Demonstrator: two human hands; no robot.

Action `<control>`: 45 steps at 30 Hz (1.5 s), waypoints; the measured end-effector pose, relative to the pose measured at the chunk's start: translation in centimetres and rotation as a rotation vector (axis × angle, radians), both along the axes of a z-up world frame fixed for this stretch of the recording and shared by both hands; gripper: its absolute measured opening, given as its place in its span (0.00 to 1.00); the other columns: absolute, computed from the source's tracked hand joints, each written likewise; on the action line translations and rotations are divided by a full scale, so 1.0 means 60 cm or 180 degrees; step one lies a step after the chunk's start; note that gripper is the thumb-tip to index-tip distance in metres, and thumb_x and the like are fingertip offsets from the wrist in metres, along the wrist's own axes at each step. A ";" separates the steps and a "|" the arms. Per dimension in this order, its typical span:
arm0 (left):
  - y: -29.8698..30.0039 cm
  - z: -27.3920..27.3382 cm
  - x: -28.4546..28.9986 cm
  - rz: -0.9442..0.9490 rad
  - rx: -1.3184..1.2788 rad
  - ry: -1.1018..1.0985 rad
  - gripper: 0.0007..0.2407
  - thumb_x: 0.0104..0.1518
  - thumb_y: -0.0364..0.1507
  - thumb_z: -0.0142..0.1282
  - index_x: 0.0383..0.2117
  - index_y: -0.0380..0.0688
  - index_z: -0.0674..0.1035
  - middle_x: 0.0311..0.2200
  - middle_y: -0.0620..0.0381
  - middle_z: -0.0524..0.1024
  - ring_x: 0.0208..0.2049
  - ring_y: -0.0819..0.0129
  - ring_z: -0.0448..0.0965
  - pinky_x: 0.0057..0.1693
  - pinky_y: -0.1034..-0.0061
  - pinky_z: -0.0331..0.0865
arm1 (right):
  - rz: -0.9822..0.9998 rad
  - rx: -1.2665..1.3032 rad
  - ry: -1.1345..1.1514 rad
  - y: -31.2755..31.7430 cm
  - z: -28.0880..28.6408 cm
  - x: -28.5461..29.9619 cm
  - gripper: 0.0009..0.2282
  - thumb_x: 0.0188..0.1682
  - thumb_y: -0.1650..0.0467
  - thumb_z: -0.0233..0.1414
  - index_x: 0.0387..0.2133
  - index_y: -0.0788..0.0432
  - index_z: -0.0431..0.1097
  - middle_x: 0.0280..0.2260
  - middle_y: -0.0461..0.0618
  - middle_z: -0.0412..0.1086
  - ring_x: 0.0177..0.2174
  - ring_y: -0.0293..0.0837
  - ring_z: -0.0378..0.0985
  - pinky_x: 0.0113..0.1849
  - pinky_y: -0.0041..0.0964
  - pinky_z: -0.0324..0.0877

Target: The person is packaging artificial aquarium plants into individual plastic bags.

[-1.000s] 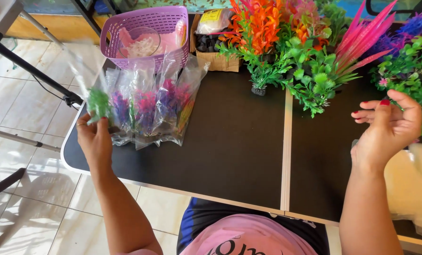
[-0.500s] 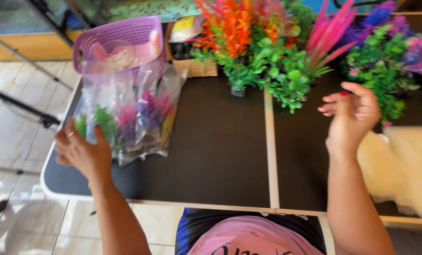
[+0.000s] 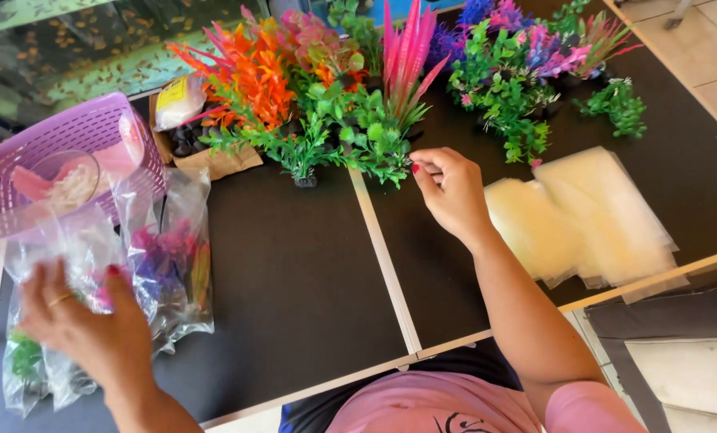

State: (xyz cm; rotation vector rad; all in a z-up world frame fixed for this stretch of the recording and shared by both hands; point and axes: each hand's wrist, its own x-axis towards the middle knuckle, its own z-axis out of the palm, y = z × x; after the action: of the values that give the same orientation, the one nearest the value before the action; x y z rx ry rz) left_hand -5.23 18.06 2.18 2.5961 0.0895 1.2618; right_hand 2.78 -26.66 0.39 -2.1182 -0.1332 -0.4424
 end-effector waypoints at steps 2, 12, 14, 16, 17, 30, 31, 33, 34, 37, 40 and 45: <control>-0.063 0.024 0.016 -0.0457 -0.0108 0.0104 0.16 0.65 0.21 0.64 0.56 0.25 0.76 0.59 0.31 0.70 0.60 0.34 0.66 0.62 0.40 0.52 | -0.0100 -0.0483 -0.0151 -0.023 0.008 -0.012 0.08 0.53 0.74 0.54 0.44 0.61 0.77 0.41 0.52 0.76 0.40 0.46 0.80 0.45 0.39 0.75; -0.319 -0.016 0.062 -0.2454 0.0274 0.2203 0.18 0.51 0.39 0.66 0.48 0.51 0.82 0.45 0.58 0.80 0.56 0.58 0.75 0.62 0.62 0.66 | -0.0949 -0.2699 0.1051 -0.116 -0.098 -0.116 0.20 0.53 0.69 0.52 0.57 0.70 0.68 0.57 0.70 0.67 0.59 0.66 0.68 0.58 0.60 0.63; -0.347 -0.041 0.062 -0.2524 0.0370 0.2290 0.19 0.51 0.41 0.66 0.48 0.51 0.81 0.45 0.59 0.80 0.57 0.60 0.75 0.62 0.63 0.65 | -0.0999 -0.2746 0.1031 -0.138 -0.126 -0.116 0.18 0.54 0.70 0.50 0.55 0.69 0.70 0.56 0.68 0.69 0.58 0.64 0.70 0.58 0.57 0.65; -0.364 -0.058 0.056 -0.2578 0.0474 0.2391 0.20 0.51 0.42 0.65 0.49 0.51 0.80 0.46 0.60 0.80 0.58 0.62 0.74 0.63 0.63 0.63 | -0.1032 -0.2780 0.1015 -0.144 -0.130 -0.121 0.16 0.56 0.71 0.48 0.54 0.67 0.71 0.55 0.65 0.70 0.58 0.62 0.71 0.57 0.54 0.66; -0.366 -0.062 0.053 -0.2656 0.0447 0.2555 0.19 0.53 0.41 0.64 0.50 0.50 0.80 0.46 0.59 0.79 0.59 0.62 0.73 0.64 0.63 0.63 | -0.1113 -0.2743 0.1182 -0.140 -0.119 -0.122 0.15 0.56 0.69 0.48 0.52 0.63 0.74 0.54 0.60 0.71 0.56 0.60 0.73 0.55 0.55 0.69; -0.341 -0.065 0.050 -0.3006 0.0015 0.2863 0.16 0.59 0.35 0.59 0.51 0.43 0.79 0.50 0.52 0.77 0.62 0.56 0.71 0.64 0.58 0.63 | -0.1424 -0.2684 0.1702 -0.178 -0.104 -0.091 0.10 0.55 0.63 0.51 0.30 0.41 0.81 0.36 0.45 0.75 0.40 0.55 0.80 0.43 0.56 0.75; -0.341 -0.064 0.049 -0.3006 0.0010 0.2868 0.16 0.59 0.35 0.59 0.51 0.43 0.79 0.50 0.52 0.77 0.62 0.56 0.71 0.64 0.58 0.63 | -0.1420 -0.2689 0.1707 -0.186 -0.101 -0.086 0.10 0.55 0.63 0.51 0.30 0.41 0.81 0.36 0.45 0.75 0.40 0.55 0.80 0.43 0.56 0.75; -0.340 -0.062 0.049 -0.3025 0.0012 0.2880 0.16 0.59 0.35 0.59 0.51 0.42 0.79 0.50 0.52 0.77 0.62 0.56 0.71 0.65 0.58 0.63 | -0.1538 -0.2809 0.1567 -0.201 -0.095 -0.072 0.09 0.55 0.61 0.52 0.28 0.38 0.79 0.33 0.44 0.74 0.38 0.57 0.81 0.43 0.56 0.75; -0.340 -0.062 0.049 -0.3017 0.0005 0.2879 0.16 0.59 0.35 0.59 0.51 0.42 0.79 0.50 0.52 0.77 0.62 0.56 0.71 0.65 0.58 0.63 | -0.1530 -0.2813 0.1562 -0.199 -0.081 -0.068 0.09 0.55 0.61 0.52 0.28 0.38 0.79 0.33 0.44 0.74 0.38 0.57 0.81 0.43 0.56 0.75; -0.339 -0.074 0.049 -0.3082 -0.0075 0.2865 0.16 0.59 0.34 0.60 0.51 0.41 0.79 0.50 0.50 0.77 0.62 0.54 0.70 0.65 0.56 0.62 | -0.1796 -0.2956 0.1048 -0.201 -0.045 -0.063 0.06 0.50 0.64 0.56 0.24 0.40 0.76 0.29 0.42 0.71 0.34 0.55 0.80 0.47 0.53 0.70; -0.338 -0.100 0.053 -0.3123 -0.0017 0.2374 0.17 0.56 0.34 0.62 0.50 0.43 0.79 0.53 0.57 0.78 0.58 0.57 0.72 0.59 0.60 0.68 | -0.1987 -0.3313 -0.0228 -0.213 -0.013 -0.064 0.14 0.48 0.76 0.54 0.20 0.38 0.73 0.22 0.36 0.62 0.20 0.46 0.64 0.40 0.44 0.54; -0.339 -0.102 0.054 -0.3132 -0.0026 0.2321 0.16 0.56 0.35 0.62 0.50 0.43 0.80 0.52 0.56 0.78 0.57 0.57 0.73 0.59 0.60 0.68 | -0.2276 -0.3616 -0.0335 -0.251 0.020 -0.057 0.13 0.56 0.75 0.51 0.31 0.38 0.76 0.21 0.38 0.68 0.22 0.44 0.73 0.55 0.47 0.52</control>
State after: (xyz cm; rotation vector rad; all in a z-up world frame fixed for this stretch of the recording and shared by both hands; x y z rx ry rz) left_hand -2.01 -2.28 -3.97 2.3710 -0.9086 -0.0241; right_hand -0.64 -41.70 1.57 -3.2420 0.4381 -1.0782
